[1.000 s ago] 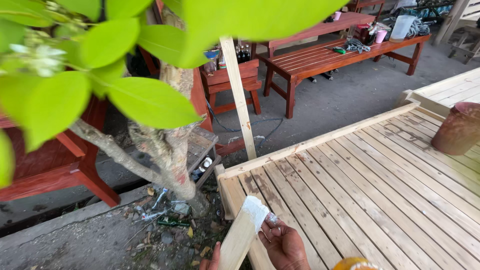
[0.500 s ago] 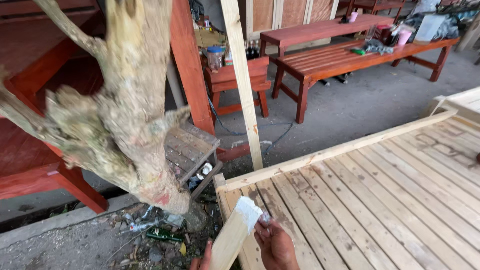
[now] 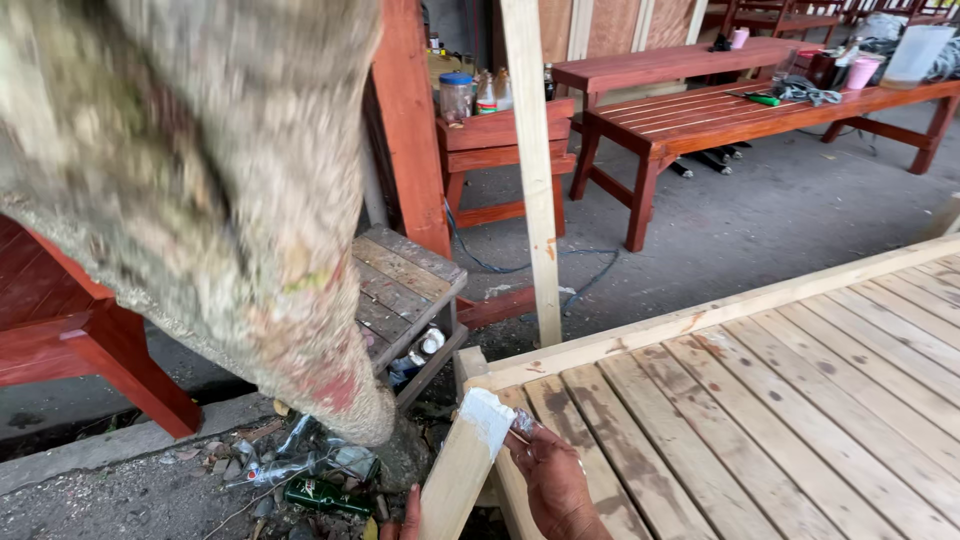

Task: The person applies white wood filler to the joints of a wooden bench frame, using a small stick to scoop and spread the filler along seams and corners. They then move to another wooden bed frame, dip the stick into a yellow container of filler, and spread it along the joint between the frame and a support post.

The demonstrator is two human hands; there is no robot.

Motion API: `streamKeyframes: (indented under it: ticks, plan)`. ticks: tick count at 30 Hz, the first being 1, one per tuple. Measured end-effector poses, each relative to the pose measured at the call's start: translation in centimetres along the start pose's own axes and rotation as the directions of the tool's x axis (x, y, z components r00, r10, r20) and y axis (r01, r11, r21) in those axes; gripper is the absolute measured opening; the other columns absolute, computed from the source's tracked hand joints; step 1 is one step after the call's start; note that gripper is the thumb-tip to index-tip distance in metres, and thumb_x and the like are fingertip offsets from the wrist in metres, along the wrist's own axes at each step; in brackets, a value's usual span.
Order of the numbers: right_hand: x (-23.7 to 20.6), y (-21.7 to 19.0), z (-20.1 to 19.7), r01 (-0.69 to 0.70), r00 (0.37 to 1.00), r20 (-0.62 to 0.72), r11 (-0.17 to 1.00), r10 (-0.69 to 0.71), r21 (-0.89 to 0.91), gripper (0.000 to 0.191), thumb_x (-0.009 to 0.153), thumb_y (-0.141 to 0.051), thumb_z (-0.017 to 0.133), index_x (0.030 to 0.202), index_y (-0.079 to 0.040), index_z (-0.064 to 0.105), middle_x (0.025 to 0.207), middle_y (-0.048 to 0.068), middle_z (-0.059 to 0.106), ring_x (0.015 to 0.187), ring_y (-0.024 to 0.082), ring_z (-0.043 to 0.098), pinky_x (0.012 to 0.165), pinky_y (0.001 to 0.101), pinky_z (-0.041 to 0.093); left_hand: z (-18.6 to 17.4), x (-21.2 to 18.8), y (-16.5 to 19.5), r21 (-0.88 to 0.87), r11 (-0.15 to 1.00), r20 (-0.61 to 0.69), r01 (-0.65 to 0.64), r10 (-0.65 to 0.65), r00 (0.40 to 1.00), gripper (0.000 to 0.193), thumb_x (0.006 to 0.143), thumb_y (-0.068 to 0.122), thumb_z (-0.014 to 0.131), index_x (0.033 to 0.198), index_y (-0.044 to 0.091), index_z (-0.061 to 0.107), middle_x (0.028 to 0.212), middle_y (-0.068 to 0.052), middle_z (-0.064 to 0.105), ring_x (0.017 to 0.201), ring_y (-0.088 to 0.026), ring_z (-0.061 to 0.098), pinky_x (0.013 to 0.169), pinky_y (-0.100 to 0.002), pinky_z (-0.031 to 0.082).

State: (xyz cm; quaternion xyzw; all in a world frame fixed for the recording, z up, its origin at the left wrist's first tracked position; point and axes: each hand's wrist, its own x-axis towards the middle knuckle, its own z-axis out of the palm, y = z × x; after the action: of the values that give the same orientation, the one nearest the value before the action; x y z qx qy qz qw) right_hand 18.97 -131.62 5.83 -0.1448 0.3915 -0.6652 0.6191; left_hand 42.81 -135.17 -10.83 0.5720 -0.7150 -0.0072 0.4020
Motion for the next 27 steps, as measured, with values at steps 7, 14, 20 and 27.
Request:
streamKeyframes:
  ticks: [7, 14, 20, 27]
  plan:
    - [5.8, 1.8, 0.2, 0.032, 0.992, 0.126, 0.995, -0.021, -0.089, 0.039, 0.101, -0.015, 0.051, 0.132, 0.002, 0.066, 0.129, 0.015, 0.073, 0.119, 0.025, 0.069, 0.101, 0.0351, 0.052, 3.8, 1.6, -4.6, -0.052, 0.979, -0.115, -0.198, 0.191, 0.975, 0.066, 0.087, 0.014, 0.065, 0.151, 0.021, 0.052, 0.098, -0.012, 0.065, 0.076, -0.021, 0.067, 0.075, -0.037, 0.057]
    - [9.6, 0.9, -0.9, 0.028, 0.998, 0.060, 0.977, -0.016, -0.212, 0.038, 0.104, -0.023, 0.044, 0.132, -0.008, 0.064, 0.118, 0.006, 0.075, 0.108, 0.022, 0.070, 0.098, 0.0416, 0.053, 6.2, 0.7, -5.3, -0.440, 0.889, -0.035, -0.129, 0.127, 0.991, 0.120, 0.057, 0.036, 0.100, 0.154, 0.011, 0.035, 0.119, -0.033, 0.056, 0.107, -0.043, 0.068, 0.090, -0.049, 0.056]
    - [14.5, 0.3, -3.6, 0.054, 0.998, -0.026, 0.988, -0.059, -0.147, 0.029, 0.106, -0.024, 0.048, 0.122, -0.006, 0.063, 0.096, 0.006, 0.070, 0.082, 0.020, 0.066, 0.072, 0.0371, 0.055, 8.6, 2.5, -6.1, -0.263, 0.933, 0.275, 0.247, -0.172, 0.946, 0.125, 0.059, 0.052, 0.097, 0.162, 0.026, 0.030, 0.094, -0.012, 0.063, 0.087, -0.028, 0.075, 0.087, -0.043, 0.060]
    - [18.4, 0.5, -4.4, -0.109, 0.994, -0.012, 0.987, 0.108, -0.122, 0.024, 0.102, -0.019, 0.040, 0.100, -0.008, 0.061, 0.075, 0.006, 0.061, 0.057, 0.017, 0.051, 0.048, 0.0267, 0.036, 8.2, 1.9, -6.1, -0.388, 0.921, 0.044, 0.029, -0.013, 0.999, 0.123, 0.060, 0.042, 0.097, 0.161, 0.016, 0.030, 0.115, -0.024, 0.060, 0.099, -0.037, 0.071, 0.094, -0.047, 0.054]
